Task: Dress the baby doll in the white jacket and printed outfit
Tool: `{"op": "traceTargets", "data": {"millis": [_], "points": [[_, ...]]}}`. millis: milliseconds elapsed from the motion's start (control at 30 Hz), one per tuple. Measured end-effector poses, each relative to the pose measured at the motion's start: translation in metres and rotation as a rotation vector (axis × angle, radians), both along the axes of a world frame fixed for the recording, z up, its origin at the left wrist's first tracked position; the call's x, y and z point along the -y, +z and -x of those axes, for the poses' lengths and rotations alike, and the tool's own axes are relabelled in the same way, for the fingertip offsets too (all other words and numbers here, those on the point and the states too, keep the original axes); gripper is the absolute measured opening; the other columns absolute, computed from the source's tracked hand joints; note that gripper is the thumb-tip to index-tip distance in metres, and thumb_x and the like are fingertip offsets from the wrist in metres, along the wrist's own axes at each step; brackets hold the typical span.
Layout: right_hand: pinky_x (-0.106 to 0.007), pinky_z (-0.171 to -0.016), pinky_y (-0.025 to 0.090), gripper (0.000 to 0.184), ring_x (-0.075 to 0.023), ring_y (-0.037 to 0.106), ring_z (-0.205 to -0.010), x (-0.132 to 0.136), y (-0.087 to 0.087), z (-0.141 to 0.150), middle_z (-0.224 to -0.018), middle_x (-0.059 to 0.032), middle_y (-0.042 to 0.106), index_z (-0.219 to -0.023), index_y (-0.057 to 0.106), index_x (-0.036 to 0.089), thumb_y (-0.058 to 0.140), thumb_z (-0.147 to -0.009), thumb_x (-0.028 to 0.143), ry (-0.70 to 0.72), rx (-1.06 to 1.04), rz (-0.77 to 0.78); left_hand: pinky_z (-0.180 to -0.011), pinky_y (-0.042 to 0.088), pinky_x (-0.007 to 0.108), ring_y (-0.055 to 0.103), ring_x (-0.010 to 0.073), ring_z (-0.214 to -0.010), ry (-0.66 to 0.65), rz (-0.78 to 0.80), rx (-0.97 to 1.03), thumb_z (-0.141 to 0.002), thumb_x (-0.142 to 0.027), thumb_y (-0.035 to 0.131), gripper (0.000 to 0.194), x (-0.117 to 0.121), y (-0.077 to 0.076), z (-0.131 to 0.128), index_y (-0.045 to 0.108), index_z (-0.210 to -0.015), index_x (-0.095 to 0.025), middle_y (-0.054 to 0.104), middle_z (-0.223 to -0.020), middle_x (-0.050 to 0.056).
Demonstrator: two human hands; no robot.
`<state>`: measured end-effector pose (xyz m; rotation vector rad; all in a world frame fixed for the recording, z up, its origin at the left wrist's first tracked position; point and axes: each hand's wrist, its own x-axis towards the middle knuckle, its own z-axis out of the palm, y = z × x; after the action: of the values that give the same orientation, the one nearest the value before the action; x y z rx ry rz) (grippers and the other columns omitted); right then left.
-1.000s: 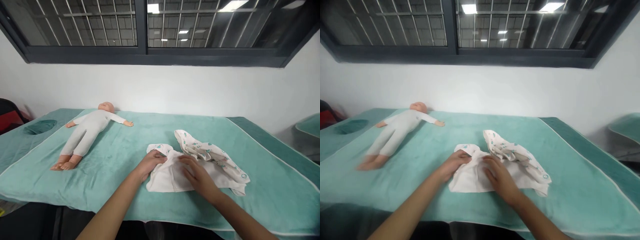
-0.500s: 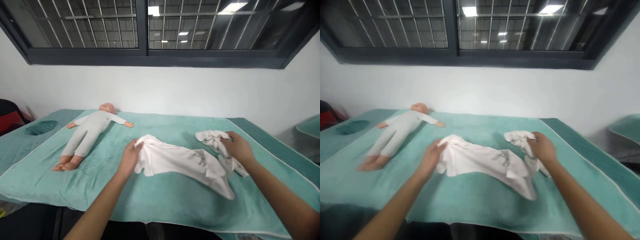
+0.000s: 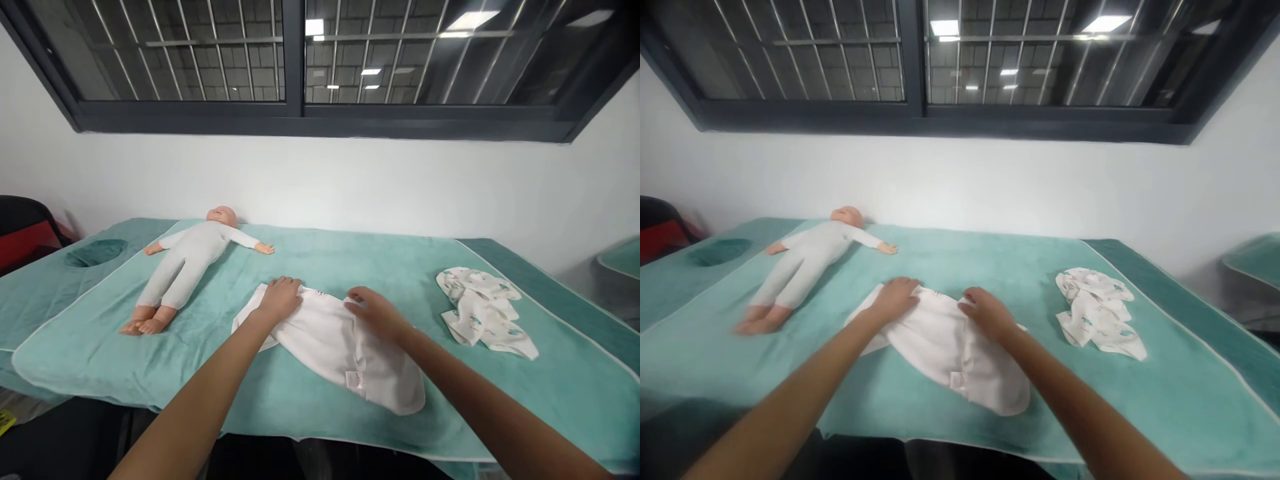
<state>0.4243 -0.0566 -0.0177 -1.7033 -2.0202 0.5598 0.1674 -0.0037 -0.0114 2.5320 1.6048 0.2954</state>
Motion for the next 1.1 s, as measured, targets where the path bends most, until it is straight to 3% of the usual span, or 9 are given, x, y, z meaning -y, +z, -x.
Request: {"op": "traceTargets", "data": {"millis": [133, 300, 433, 533, 667, 833, 900, 1000, 1100], "points": [[-0.031, -0.084, 0.046, 0.026, -0.0204, 0.062, -0.093, -0.025, 0.015, 0.041, -0.101, -0.0052, 0.069, -0.099, 0.067, 0.02, 0.057, -0.084, 0.038, 0.057, -0.08, 0.09, -0.08, 0.044, 0.033, 0.06, 0.0238, -0.1, 0.017, -0.042, 0.036, -0.086, -0.014, 0.045, 0.025, -0.005, 0.021, -0.004, 0.062, -0.104, -0.02, 0.065, -0.108, 0.009], [-0.024, -0.07, 0.045, 0.03, -0.0156, 0.061, -0.081, -0.031, 0.059, 0.051, -0.09, -0.0009, 0.068, -0.099, 0.066, 0.02, 0.06, -0.08, 0.043, 0.221, -0.376, 0.089, -0.076, 0.043, 0.028, 0.059, 0.0182, -0.094, -0.046, -0.197, 0.363, -0.083, -0.013, 0.046, 0.025, 0.031, 0.082, 0.015, 0.058, -0.102, -0.024, 0.064, -0.1, 0.001], [-0.022, -0.063, 0.039, 0.011, -0.0131, 0.054, -0.072, -0.016, 0.104, 0.052, -0.076, 0.0021, 0.061, -0.08, 0.063, 0.02, 0.06, -0.074, 0.028, 0.142, -0.276, -0.188, -0.06, 0.039, 0.025, 0.057, 0.0155, -0.072, -0.147, 0.044, 0.347, -0.085, -0.036, 0.057, 0.015, 0.057, 0.133, 0.041, 0.063, -0.096, -0.027, 0.061, -0.077, -0.005], [-0.021, -0.057, 0.032, 0.008, -0.0114, 0.048, -0.065, -0.002, 0.133, 0.05, -0.071, 0.0037, 0.057, -0.075, 0.058, 0.02, 0.06, -0.073, 0.028, 0.061, -0.099, -0.32, -0.055, 0.036, 0.024, 0.056, 0.0148, -0.065, -0.032, -0.053, 0.334, -0.086, -0.04, 0.055, 0.017, 0.067, 0.155, 0.058, 0.065, -0.092, -0.028, 0.06, -0.071, -0.005], [-0.022, -0.055, 0.032, 0.021, -0.012, 0.049, -0.064, 0.016, 0.155, 0.038, -0.073, 0.0037, 0.058, -0.079, 0.057, 0.022, 0.066, -0.074, 0.041, 0.032, -0.005, -0.253, -0.058, 0.036, 0.025, 0.056, 0.0156, -0.064, 0.152, -0.435, 0.291, -0.086, -0.03, 0.053, 0.017, 0.074, 0.163, 0.067, 0.066, -0.096, -0.027, 0.06, -0.068, -0.003], [-0.022, -0.054, 0.034, 0.027, -0.0118, 0.049, -0.062, 0.041, 0.166, 0.024, -0.074, 0.0014, 0.059, -0.08, 0.056, 0.02, 0.065, -0.077, 0.045, -0.082, -0.153, -0.281, -0.066, 0.041, 0.026, 0.057, 0.0161, -0.076, 0.261, -0.857, 0.442, -0.083, -0.021, 0.052, 0.014, 0.088, 0.164, 0.057, 0.061, -0.093, -0.021, 0.061, -0.081, 0.001], [-0.023, -0.054, 0.036, 0.02, -0.0113, 0.048, -0.06, 0.05, 0.169, 0.024, -0.072, 0.0018, 0.057, -0.079, 0.054, 0.02, 0.062, -0.08, 0.039, -0.131, -0.225, -0.375, -0.071, 0.044, 0.026, 0.058, 0.0156, -0.082, 0.201, -0.812, 0.646, -0.084, -0.021, 0.05, 0.009, 0.093, 0.165, 0.05, 0.056, -0.091, -0.02, 0.06, -0.088, 0.002], [-0.025, -0.063, 0.042, 0.008, -0.0137, 0.053, -0.069, 0.057, 0.172, 0.028, -0.08, 0.0005, 0.06, -0.078, 0.05, 0.022, 0.057, -0.079, 0.024, -0.135, -0.233, -0.57, -0.064, 0.045, 0.025, 0.058, 0.0142, -0.077, 0.176, -0.444, 0.899, -0.087, -0.028, 0.047, 0.011, 0.096, 0.168, 0.041, 0.051, -0.095, -0.022, 0.06, -0.088, 0.001], [-0.028, -0.071, 0.044, 0.012, -0.0172, 0.059, -0.082, 0.055, 0.172, 0.025, -0.093, -0.0016, 0.064, -0.081, 0.046, 0.023, 0.052, -0.075, 0.014, -0.14, -0.173, -0.665, -0.053, 0.041, 0.023, 0.055, 0.0133, -0.067, 0.196, -0.17, 0.962, -0.087, -0.037, 0.049, 0.018, 0.093, 0.169, 0.044, 0.052, -0.096, -0.023, 0.059, -0.084, 0.0]]}}
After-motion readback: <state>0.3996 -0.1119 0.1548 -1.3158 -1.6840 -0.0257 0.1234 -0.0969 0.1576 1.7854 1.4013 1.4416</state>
